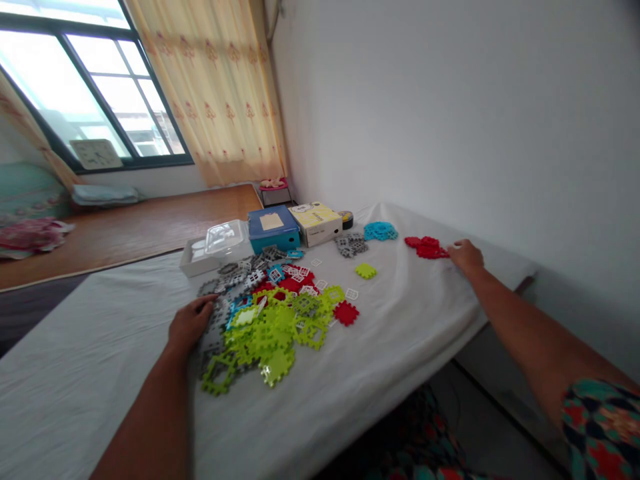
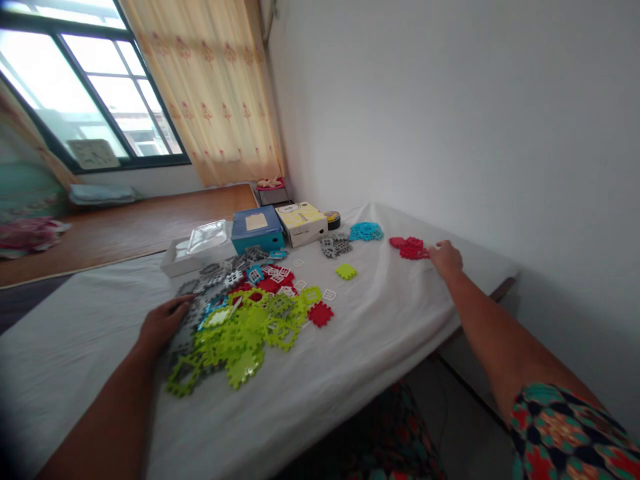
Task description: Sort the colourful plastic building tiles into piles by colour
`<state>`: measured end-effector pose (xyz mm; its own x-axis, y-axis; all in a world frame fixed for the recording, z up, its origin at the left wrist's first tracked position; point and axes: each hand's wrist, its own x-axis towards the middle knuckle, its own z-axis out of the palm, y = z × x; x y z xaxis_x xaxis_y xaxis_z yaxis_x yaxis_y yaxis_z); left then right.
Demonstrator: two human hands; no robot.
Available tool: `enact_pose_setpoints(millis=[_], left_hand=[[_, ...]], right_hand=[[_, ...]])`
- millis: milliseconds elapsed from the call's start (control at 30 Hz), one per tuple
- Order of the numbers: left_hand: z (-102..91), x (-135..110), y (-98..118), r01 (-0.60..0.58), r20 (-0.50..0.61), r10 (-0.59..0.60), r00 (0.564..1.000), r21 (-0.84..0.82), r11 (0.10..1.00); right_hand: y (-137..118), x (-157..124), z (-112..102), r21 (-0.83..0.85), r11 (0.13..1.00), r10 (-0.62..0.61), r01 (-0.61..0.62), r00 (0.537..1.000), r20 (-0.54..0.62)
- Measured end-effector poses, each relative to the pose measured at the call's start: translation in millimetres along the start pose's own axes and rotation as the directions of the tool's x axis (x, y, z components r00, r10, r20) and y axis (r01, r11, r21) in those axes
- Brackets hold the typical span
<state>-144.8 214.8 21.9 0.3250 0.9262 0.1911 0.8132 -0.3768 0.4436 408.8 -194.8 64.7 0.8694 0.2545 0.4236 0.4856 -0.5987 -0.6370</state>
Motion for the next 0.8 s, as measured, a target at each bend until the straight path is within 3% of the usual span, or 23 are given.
enact_pose_setpoints(millis=[133,200,233,267,300,367,400,433,567,633,733,800], left_hand=[[-2.6,-5.0,6.4,0.025,-0.007,-0.025,1.000,0.019,1.000],[-3.4,-6.9,8.1,0.031,-0.011,-0.031,0.999,0.020,0.999],[-3.6,-7.6,8.4,0.025,-0.014,-0.025,1.000,0.016,1.000],[-3.6,-7.9,8.3,0.017,-0.015,-0.017,1.000,0.009,1.000],[-3.5,-8.1,8.0,0.011,-0.014,-0.011,1.000,0.002,1.000],[-2.8,-7.7,7.1,0.002,-0.010,-0.002,1.000,-0.010,1.000],[-2.4,-7.3,6.6,0.002,-0.008,-0.002,1.000,-0.014,1.000],[-2.0,-6.8,6.2,0.003,-0.006,-0.003,1.000,-0.014,1.000],[-1.0,-5.3,5.7,0.007,-0.010,-0.007,1.000,-0.007,1.000],[-1.1,-5.1,5.5,0.003,-0.013,-0.003,1.000,-0.007,1.000],[-1.0,-4.5,3.4,-0.003,-0.019,0.003,1.000,0.005,1.000],[-0.5,-3.5,0.9,-0.017,-0.039,0.017,0.999,0.012,1.000]], right_hand=[[-48.6,-30.8,25.3,0.051,0.987,-0.161,0.155,0.977,0.137],[-78.2,-59.2,43.7,0.110,0.960,-0.279,0.259,0.927,0.252],[-92.7,-75.8,51.3,0.163,0.931,-0.363,0.326,0.871,0.331],[-106.4,-92.6,57.2,0.278,0.855,-0.519,0.438,0.717,0.464],[-118.6,-108.5,61.0,0.404,0.762,-0.644,0.507,0.527,0.554],[-137.3,-133.7,63.6,0.560,0.605,-0.766,0.567,0.221,0.603],[-143.5,-142.0,63.3,0.584,0.559,-0.784,0.589,0.147,0.603],[-147.7,-147.5,62.5,0.579,0.534,-0.791,0.616,0.121,0.600],[-151.3,-152.9,60.1,0.521,0.482,-0.811,0.704,0.133,0.570],[-149.6,-151.2,60.4,0.498,0.486,-0.814,0.718,0.165,0.557],[-142.7,-139.2,64.3,0.444,0.561,-0.798,0.699,0.315,0.513],[-131.2,-118.8,68.2,0.430,0.650,-0.756,0.626,0.475,0.450]])
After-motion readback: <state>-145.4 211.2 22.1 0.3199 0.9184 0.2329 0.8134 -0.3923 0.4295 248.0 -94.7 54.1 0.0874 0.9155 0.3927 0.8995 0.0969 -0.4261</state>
